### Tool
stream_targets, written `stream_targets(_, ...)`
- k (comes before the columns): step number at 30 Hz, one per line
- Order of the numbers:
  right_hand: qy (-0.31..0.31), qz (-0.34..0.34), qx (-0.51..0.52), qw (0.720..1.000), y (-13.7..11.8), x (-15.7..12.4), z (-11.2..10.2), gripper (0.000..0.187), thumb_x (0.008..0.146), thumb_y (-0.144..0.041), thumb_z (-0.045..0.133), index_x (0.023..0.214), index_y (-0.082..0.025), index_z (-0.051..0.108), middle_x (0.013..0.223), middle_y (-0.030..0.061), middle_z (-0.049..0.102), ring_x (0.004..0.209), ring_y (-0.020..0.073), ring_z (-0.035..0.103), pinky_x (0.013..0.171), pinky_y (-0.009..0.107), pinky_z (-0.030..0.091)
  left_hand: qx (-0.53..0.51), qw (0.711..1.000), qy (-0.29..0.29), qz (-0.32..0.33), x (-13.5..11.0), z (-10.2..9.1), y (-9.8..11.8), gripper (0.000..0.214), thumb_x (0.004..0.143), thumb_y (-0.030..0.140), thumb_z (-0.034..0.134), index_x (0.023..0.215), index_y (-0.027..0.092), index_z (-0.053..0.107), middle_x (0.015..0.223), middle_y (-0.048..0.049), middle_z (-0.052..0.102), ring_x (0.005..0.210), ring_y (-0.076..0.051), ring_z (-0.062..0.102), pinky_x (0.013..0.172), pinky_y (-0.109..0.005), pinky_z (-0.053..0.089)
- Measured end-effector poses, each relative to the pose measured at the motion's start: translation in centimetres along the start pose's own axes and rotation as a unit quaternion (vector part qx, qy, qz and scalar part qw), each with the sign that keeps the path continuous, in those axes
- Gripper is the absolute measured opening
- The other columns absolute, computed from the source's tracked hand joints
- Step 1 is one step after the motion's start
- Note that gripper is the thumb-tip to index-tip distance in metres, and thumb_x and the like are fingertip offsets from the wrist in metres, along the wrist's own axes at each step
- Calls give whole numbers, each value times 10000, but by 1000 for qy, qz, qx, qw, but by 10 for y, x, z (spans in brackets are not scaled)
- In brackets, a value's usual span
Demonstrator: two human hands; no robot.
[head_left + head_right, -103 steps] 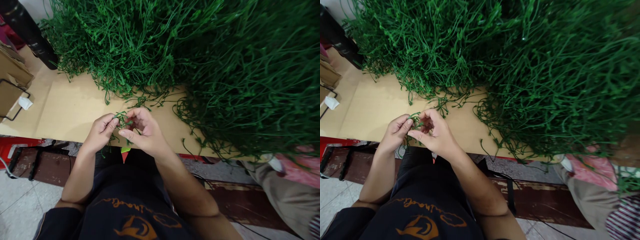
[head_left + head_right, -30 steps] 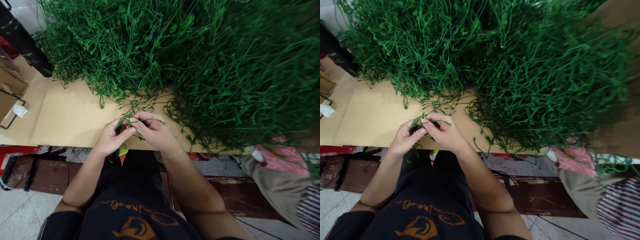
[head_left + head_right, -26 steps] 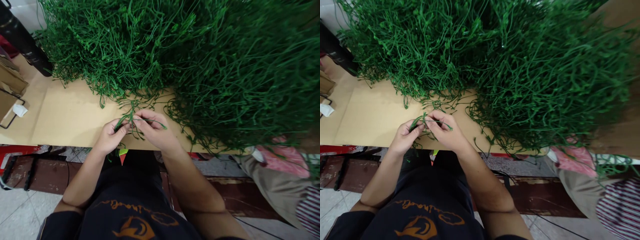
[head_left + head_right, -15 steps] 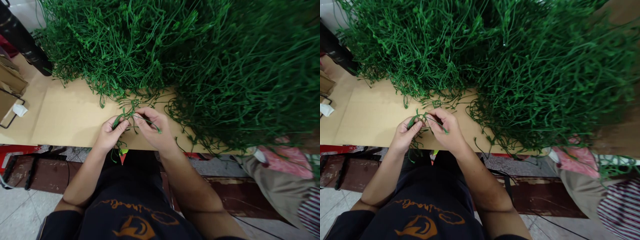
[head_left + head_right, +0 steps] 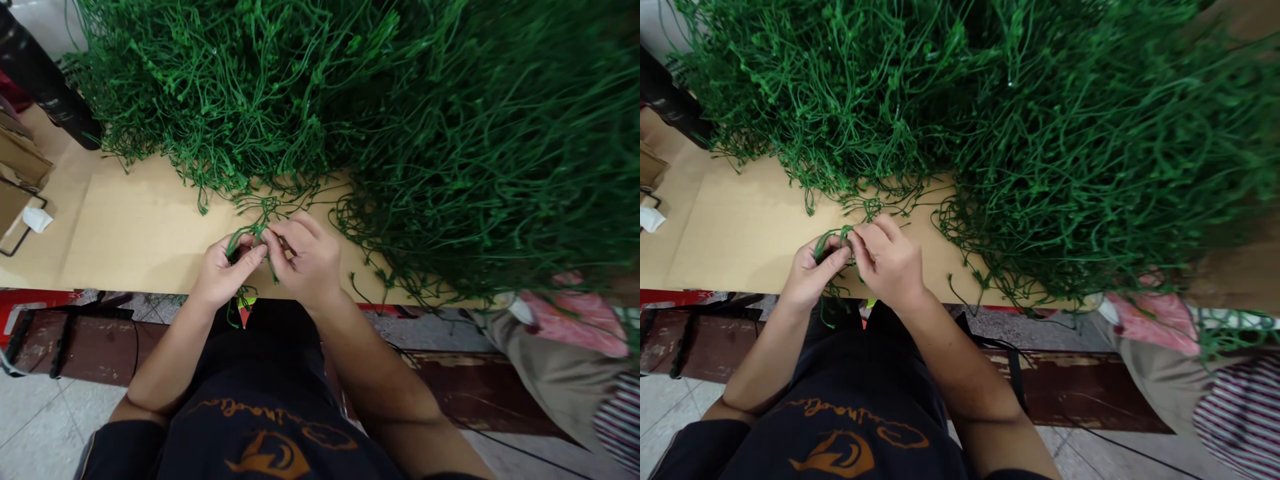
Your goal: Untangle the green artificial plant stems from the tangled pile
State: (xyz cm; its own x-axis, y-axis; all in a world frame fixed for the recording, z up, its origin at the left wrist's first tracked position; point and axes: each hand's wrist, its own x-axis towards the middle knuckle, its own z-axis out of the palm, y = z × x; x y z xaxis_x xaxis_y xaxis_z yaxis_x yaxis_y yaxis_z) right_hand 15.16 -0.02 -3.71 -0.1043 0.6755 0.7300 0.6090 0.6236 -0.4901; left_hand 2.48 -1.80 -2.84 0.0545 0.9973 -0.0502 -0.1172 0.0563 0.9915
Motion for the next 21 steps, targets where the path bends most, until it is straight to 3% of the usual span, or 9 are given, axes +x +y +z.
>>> stream_targets(9,-77,1,75,994,3,0,-3,91,813,-139,487,817,-161,575,684,13,569,574,89,501,531,206,403,-40,999,6,-26,1,-1,0,204,684,254,578,567,159,440,556,45,402,539,-63,374,535,-205,338)
stream_targets(13,-73,15,67,995,4,2,-5,94,795,-128,489,745,-170,558,647,7,567,566,92,497,521,212,383,-57,995,-28,-74,1,-1,2,178,690,286,606,669,164,479,552,52,433,497,-58,393,491,-206,319)
stream_targets(17,-81,37,39,995,4,5,-7,128,796,-159,485,679,-186,531,621,2,568,572,102,506,526,224,378,-76,992,-85,-51,2,-4,-3,262,676,355,678,773,161,531,581,51,427,501,-59,378,500,-222,326)
stream_targets(21,-75,58,2,996,6,8,-7,151,804,-192,484,659,-192,527,602,1,564,571,112,501,545,239,380,-61,994,-82,-28,3,-6,-5,294,690,403,685,798,170,541,676,23,483,539,-73,393,522,-237,357)
